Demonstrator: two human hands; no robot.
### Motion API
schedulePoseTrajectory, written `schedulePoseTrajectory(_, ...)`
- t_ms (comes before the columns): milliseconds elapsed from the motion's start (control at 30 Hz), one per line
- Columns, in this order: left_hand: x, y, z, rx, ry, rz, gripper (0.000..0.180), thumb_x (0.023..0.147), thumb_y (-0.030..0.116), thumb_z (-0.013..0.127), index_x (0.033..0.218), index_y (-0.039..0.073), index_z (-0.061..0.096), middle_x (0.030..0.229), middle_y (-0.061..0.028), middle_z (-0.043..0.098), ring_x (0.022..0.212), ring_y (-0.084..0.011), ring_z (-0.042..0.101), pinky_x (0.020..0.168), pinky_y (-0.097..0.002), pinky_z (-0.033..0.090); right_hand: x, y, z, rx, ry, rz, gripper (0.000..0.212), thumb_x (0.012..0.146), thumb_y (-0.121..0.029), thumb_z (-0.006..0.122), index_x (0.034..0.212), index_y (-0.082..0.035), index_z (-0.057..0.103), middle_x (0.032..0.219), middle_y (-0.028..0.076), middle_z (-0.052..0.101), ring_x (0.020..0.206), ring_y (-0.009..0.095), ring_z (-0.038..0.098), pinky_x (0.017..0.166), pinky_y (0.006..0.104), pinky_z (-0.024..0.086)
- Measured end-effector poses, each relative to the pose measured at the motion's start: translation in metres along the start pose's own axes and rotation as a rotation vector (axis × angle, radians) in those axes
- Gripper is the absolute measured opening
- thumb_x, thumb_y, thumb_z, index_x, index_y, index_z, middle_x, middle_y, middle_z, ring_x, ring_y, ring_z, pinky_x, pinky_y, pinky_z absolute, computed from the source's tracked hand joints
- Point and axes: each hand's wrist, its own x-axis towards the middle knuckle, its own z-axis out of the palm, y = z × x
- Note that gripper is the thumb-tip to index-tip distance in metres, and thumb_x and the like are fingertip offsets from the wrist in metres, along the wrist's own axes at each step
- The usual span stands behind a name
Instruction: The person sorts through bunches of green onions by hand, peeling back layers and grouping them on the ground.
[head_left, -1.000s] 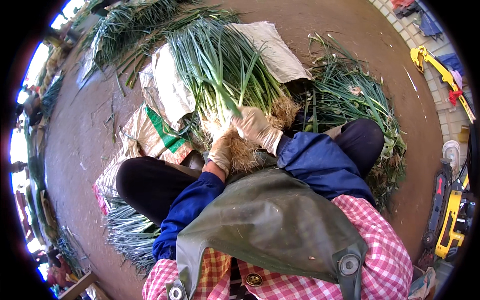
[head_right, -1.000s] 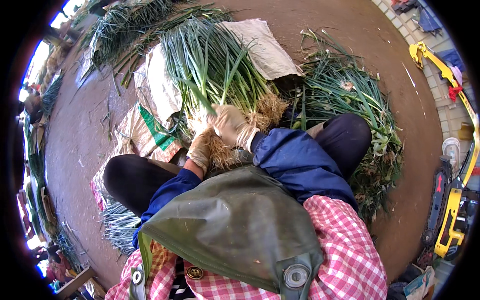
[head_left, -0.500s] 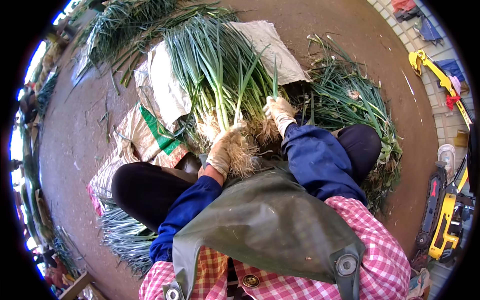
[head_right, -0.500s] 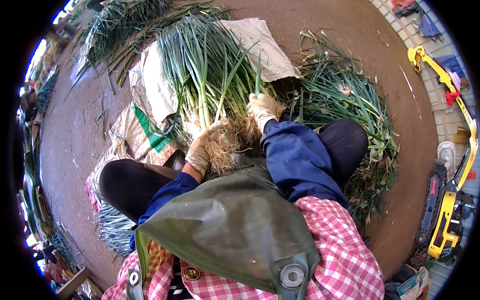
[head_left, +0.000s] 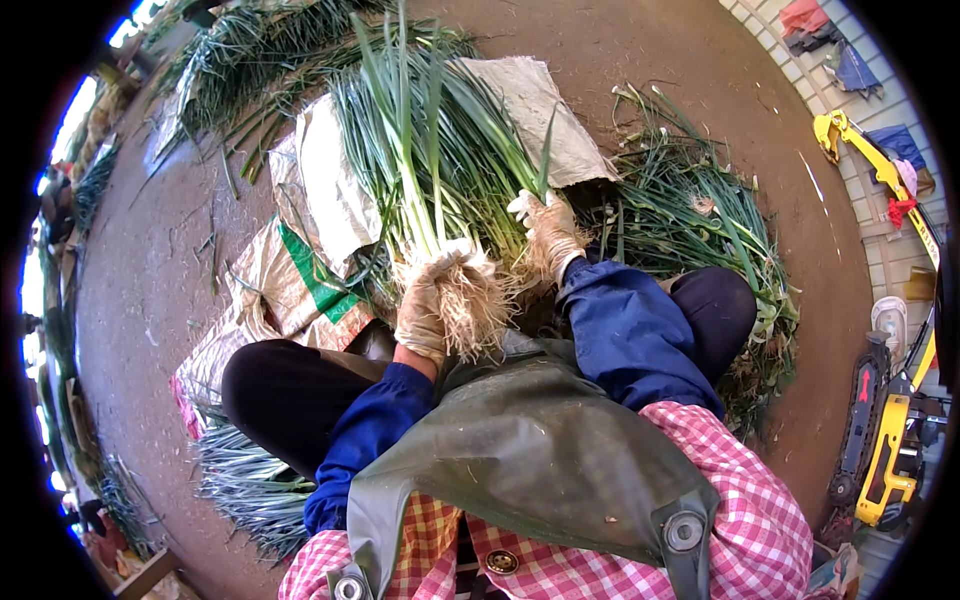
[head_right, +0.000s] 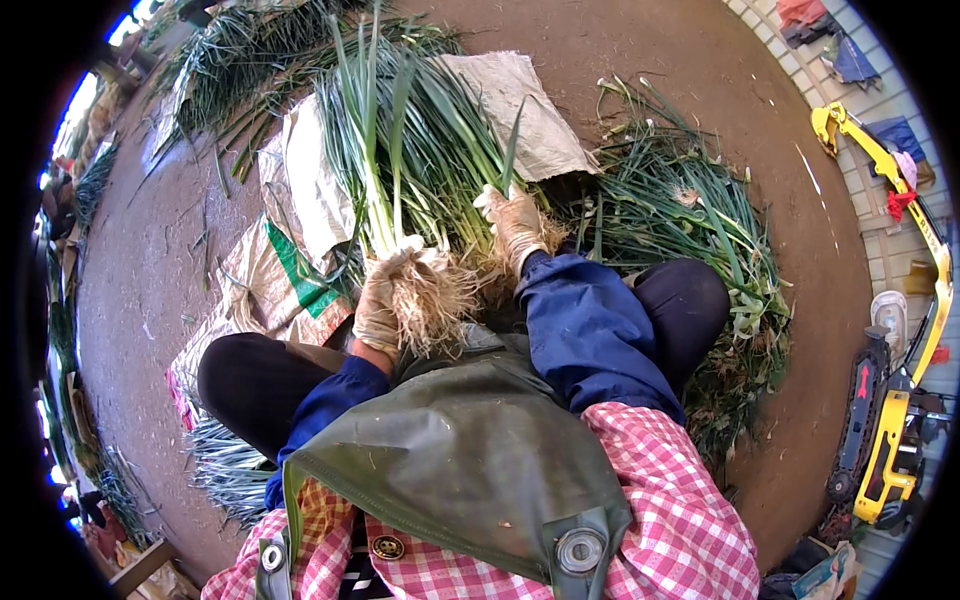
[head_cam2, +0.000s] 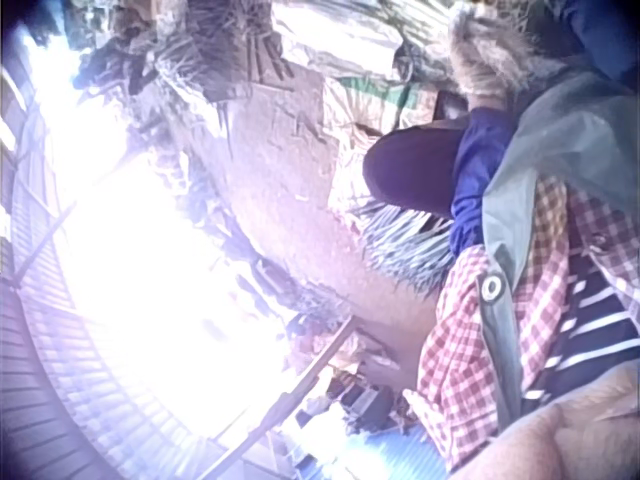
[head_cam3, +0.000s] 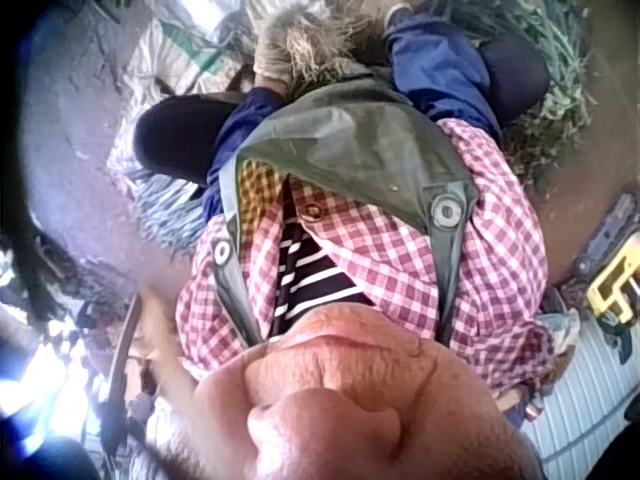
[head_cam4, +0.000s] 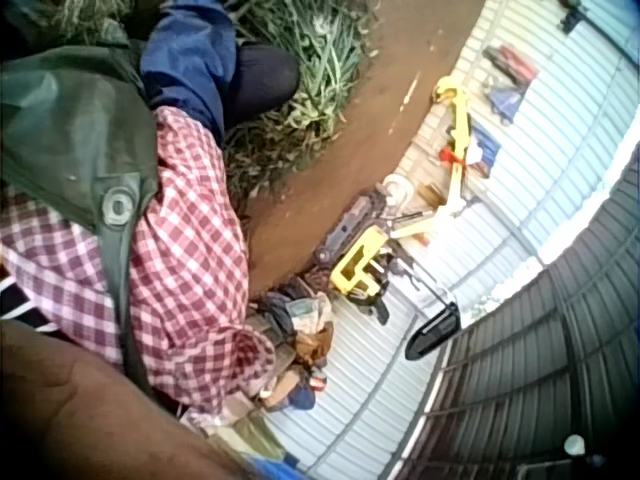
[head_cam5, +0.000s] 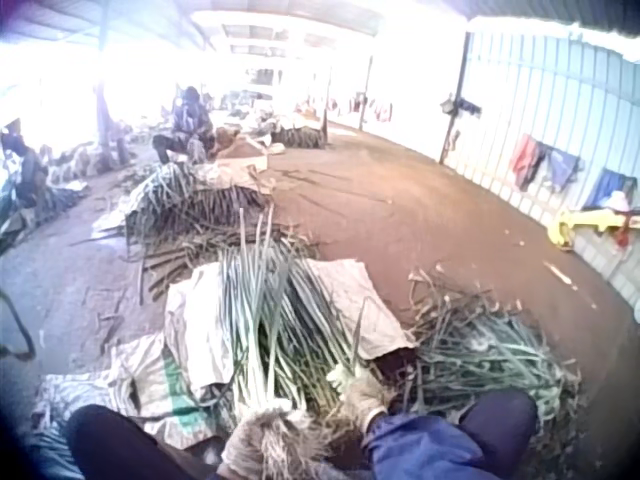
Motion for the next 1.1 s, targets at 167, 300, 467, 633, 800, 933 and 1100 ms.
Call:
schedulePoseTrajectory(167, 0.008, -0.01, 0.003, 0.01, 0.06, -0.034, 0.03, 0.087, 0.014, 0.057, 0.113, 0.001, 0.058, 0.089, -0.0105, 0.066, 0.071, -0.0247, 0.064, 0.062, -0.0373, 0.056, -0.011, -0.016, -0.008, -0.182, -0.083, 0.085, 0.02, 0.094, -0.023, 0.053, 0.092, -0.005, 0.062, 0.073, 0.002, 0.064, 0.046, 0.005, 0.039, 0.04, 0.0206, 0.033)
schedulePoseTrajectory(300, 0.009, 0.002, 0.004, 0.0, -0.009, 0.086, 0.02, 0.089, 0.016, 0.057, 0.103, 0.003, 0.061, 0.077, -0.007, 0.064, 0.062, -0.0201, 0.061, 0.057, -0.0327, 0.053, -0.032, -0.072, -0.023, -0.285, -0.171, 0.0, 0.015, 0.092, -0.017, 0.057, 0.1, -0.004, 0.059, 0.075, 0.001, 0.065, 0.051, 0.004, 0.046, 0.042, 0.0191, 0.038)
schedulePoseTrajectory(467, 0.009, 0.009, -0.019, 0.002, 0.004, 0.165, 0.019, 0.093, 0.02, 0.052, 0.096, 0.004, 0.06, 0.072, -0.0059, 0.063, 0.058, -0.018, 0.06, 0.053, -0.0301, 0.052, -0.069, -0.21, -0.112, -0.32, -0.183, -0.105, 0.019, 0.092, -0.013, 0.052, 0.107, -0.001, 0.054, 0.08, 0.004, 0.06, 0.052, 0.003, 0.045, 0.042, 0.0168, 0.038)
schedulePoseTrajectory(633, 0.017, -0.009, -0.007, -0.029, 0.043, 0.074, 0.017, 0.089, 0.025, 0.058, 0.094, 0.009, 0.061, 0.071, -0.0072, 0.061, 0.057, -0.0212, 0.059, 0.052, -0.0356, 0.051, -0.156, -0.261, -0.399, -0.774, 0.439, -0.056, 0.019, 0.085, -0.023, 0.062, 0.095, -0.007, 0.065, 0.075, 0.0, 0.061, 0.06, 0.008, 0.053, 0.051, 0.026, 0.044)
schedulePoseTrajectory(800, 0.008, 0.007, -0.024, -0.038, 0.025, 0.172, 0.019, 0.09, 0.026, 0.059, 0.096, 0.007, 0.059, 0.068, -0.0049, 0.059, 0.054, -0.0201, 0.058, 0.049, -0.0329, 0.05, -0.143, -0.225, -0.394, -1.965, 0.653, 0.251, 0.031, 0.084, -0.03, 0.061, 0.1, -0.004, 0.064, 0.104, 0.014, 0.065, 0.099, 0.031, 0.061, 0.08, 0.0425, 0.048)
schedulePoseTrajectory(933, -0.007, 0.016, 0.017, -0.135, -0.101, 0.136, 0.015, 0.09, 0.02, 0.057, 0.087, 0.005, 0.057, 0.07, -0.0057, 0.059, 0.059, -0.02, 0.058, 0.055, -0.0327, 0.051, -0.071, -0.208, -0.283, -0.768, 0.02, -0.041, 0.013, 0.088, -0.016, 0.057, 0.094, -0.005, 0.06, 0.089, 0.004, 0.062, 0.07, 0.011, 0.057, 0.059, 0.0245, 0.047)
schedulePoseTrajectory(1100, -0.017, 0.039, 0.019, -0.096, -0.183, 0.199, 0.018, 0.09, 0.022, 0.056, 0.092, 0.004, 0.059, 0.072, -0.0052, 0.059, 0.064, -0.0194, 0.059, 0.063, -0.0343, 0.052, 0.025, -0.136, -0.08, -0.714, -0.413, -0.024, 0.018, 0.089, -0.022, 0.058, 0.097, -0.007, 0.063, 0.088, 0.003, 0.064, 0.078, 0.014, 0.058, 0.067, 0.0299, 0.048)
